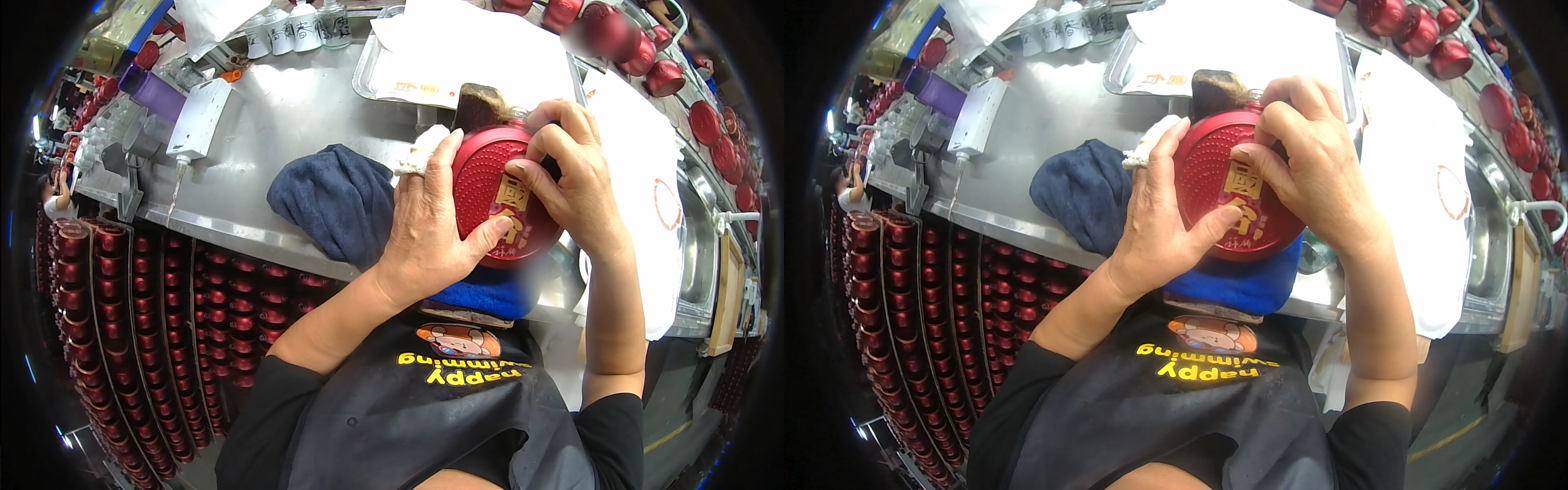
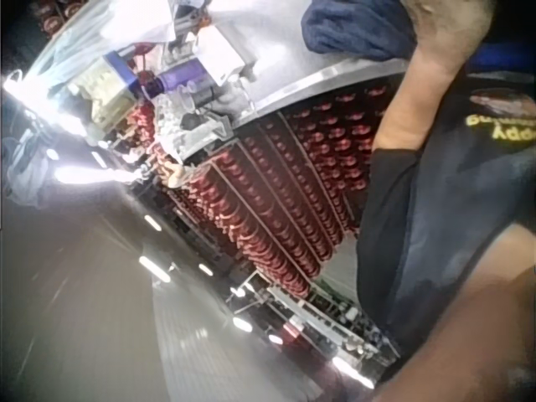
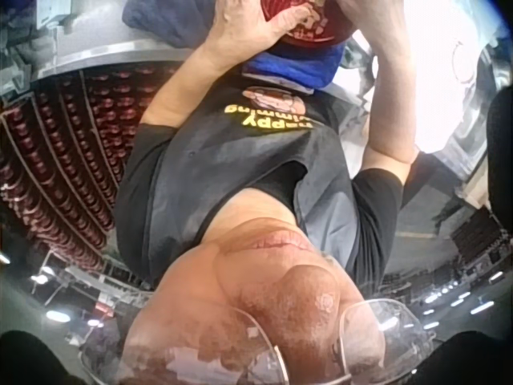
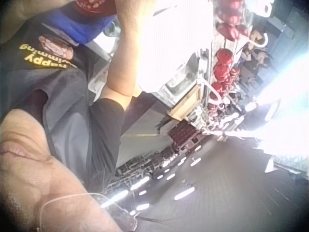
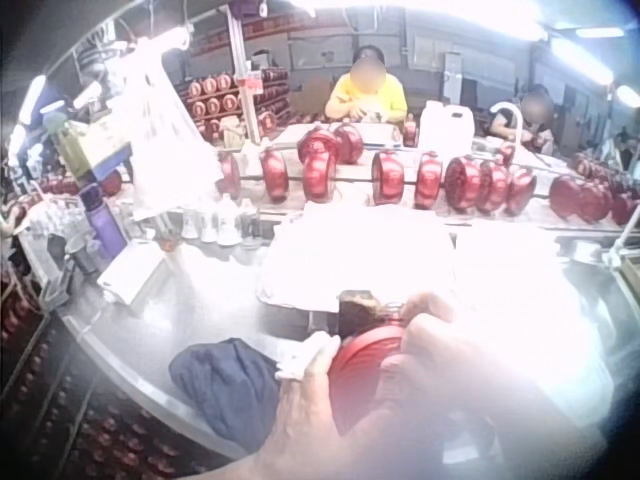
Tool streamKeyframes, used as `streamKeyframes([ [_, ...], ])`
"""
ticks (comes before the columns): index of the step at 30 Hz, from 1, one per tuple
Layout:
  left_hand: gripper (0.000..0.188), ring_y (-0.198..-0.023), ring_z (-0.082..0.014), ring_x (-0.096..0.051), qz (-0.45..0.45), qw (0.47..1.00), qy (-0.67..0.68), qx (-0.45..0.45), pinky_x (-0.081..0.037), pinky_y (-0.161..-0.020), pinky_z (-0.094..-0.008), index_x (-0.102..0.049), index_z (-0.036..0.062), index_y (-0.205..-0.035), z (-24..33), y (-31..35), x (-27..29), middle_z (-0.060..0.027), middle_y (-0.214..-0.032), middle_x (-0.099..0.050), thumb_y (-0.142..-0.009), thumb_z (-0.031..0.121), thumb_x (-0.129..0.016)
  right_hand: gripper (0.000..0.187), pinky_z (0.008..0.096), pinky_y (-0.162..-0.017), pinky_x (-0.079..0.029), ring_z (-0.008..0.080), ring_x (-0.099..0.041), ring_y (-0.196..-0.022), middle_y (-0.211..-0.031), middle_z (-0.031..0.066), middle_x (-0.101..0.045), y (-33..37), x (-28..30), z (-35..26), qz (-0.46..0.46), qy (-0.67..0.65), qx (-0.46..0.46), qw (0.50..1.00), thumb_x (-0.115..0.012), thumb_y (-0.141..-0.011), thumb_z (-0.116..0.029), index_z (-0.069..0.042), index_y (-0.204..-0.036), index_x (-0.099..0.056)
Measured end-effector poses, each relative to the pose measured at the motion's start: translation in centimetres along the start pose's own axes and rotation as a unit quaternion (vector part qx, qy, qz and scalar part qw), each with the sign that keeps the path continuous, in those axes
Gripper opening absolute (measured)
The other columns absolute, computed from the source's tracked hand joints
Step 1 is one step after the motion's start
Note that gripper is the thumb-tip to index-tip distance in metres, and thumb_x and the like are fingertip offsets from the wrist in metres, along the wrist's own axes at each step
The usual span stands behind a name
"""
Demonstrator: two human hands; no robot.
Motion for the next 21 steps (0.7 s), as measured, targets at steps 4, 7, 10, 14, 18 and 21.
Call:
streamKeyframes([
  [4, 0.096, -0.131, -0.0427, -0.052, 0.009, 1.000, -0.009, -0.011, -0.040, -0.113, -0.0501, -0.030, -0.0051, -0.155, 0.1, -0.1, 0.1, -0.0290, -0.143, -0.048, -0.088, 0.040, -0.082, 0.025, 0.0421, -0.091, -0.049, 0.0327, -0.057, -0.104, -0.108, 0.0119, -0.062, 0.0, 0.0, 0.0, 0.009, 0.004, 0.002, 1.000, -0.082, -0.082, -0.012, -0.004, -0.084, -0.059],
  [7, 0.097, -0.131, -0.0431, -0.052, 0.006, 1.000, -0.009, -0.008, -0.040, -0.113, -0.0502, -0.030, -0.0050, -0.155, 0.0, -0.2, 0.1, -0.0294, -0.144, -0.048, -0.088, 0.041, -0.082, 0.024, 0.0423, -0.091, -0.049, 0.0332, -0.058, -0.104, -0.108, 0.0122, -0.062, 0.0, 0.0, 0.0, 0.010, 0.003, 0.001, 1.000, -0.082, -0.082, -0.011, -0.004, -0.085, -0.059],
  [10, 0.097, -0.131, -0.0432, -0.052, -0.003, 1.000, -0.004, -0.001, -0.040, -0.113, -0.0504, -0.030, -0.0048, -0.155, 0.0, -0.1, 0.1, -0.0297, -0.144, -0.048, -0.088, 0.042, -0.082, 0.023, 0.0425, -0.091, -0.049, 0.0335, -0.058, -0.104, -0.108, 0.0124, -0.062, -0.1, 0.1, 0.1, 0.011, 0.002, 0.003, 1.000, -0.081, -0.083, -0.010, -0.003, -0.085, -0.060],
  [14, 0.099, -0.131, -0.0434, -0.052, -0.018, 1.000, 0.002, 0.013, -0.040, -0.113, -0.0506, -0.029, -0.0046, -0.156, 0.0, -0.1, 0.1, -0.0300, -0.144, -0.048, -0.088, 0.042, -0.083, 0.018, 0.0434, -0.091, -0.049, 0.0340, -0.058, -0.105, -0.110, 0.0130, -0.063, 0.1, 0.2, 0.2, 0.025, 0.010, 0.001, 1.000, -0.079, -0.086, -0.010, -0.003, -0.089, -0.063],
  [18, 0.102, -0.132, -0.0442, -0.051, -0.028, 0.999, 0.002, 0.016, -0.039, -0.114, -0.0514, -0.027, -0.0052, -0.156, 0.1, -0.1, 0.2, -0.0309, -0.144, -0.047, -0.086, 0.043, -0.084, 0.020, 0.0450, -0.096, -0.049, 0.0367, -0.059, -0.110, -0.117, 0.0171, -0.063, 1.2, 1.3, 1.4, 0.063, 0.041, -0.079, 0.994, -0.073, -0.095, -0.016, -0.001, -0.107, -0.068],
  [21, 0.104, -0.134, -0.0451, -0.049, -0.029, 1.000, -0.003, 0.008, -0.038, -0.115, -0.0515, -0.027, -0.0058, -0.156, 0.3, -0.2, 0.2, -0.0319, -0.146, -0.045, -0.086, 0.044, -0.085, 0.034, 0.0462, -0.101, -0.048, 0.0399, -0.059, -0.116, -0.124, 0.0219, -0.061, 2.9, 1.7, 1.5, 0.061, 0.022, -0.128, 0.990, -0.069, -0.101, -0.024, 0.002, -0.123, -0.066],
])
Point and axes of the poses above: each hand's wrist, its own y-axis away from the middle knuckle, its own x-axis out of the back of the hand, z = x × y, the point moved 6 cm from there along -y, towards the middle knuckle
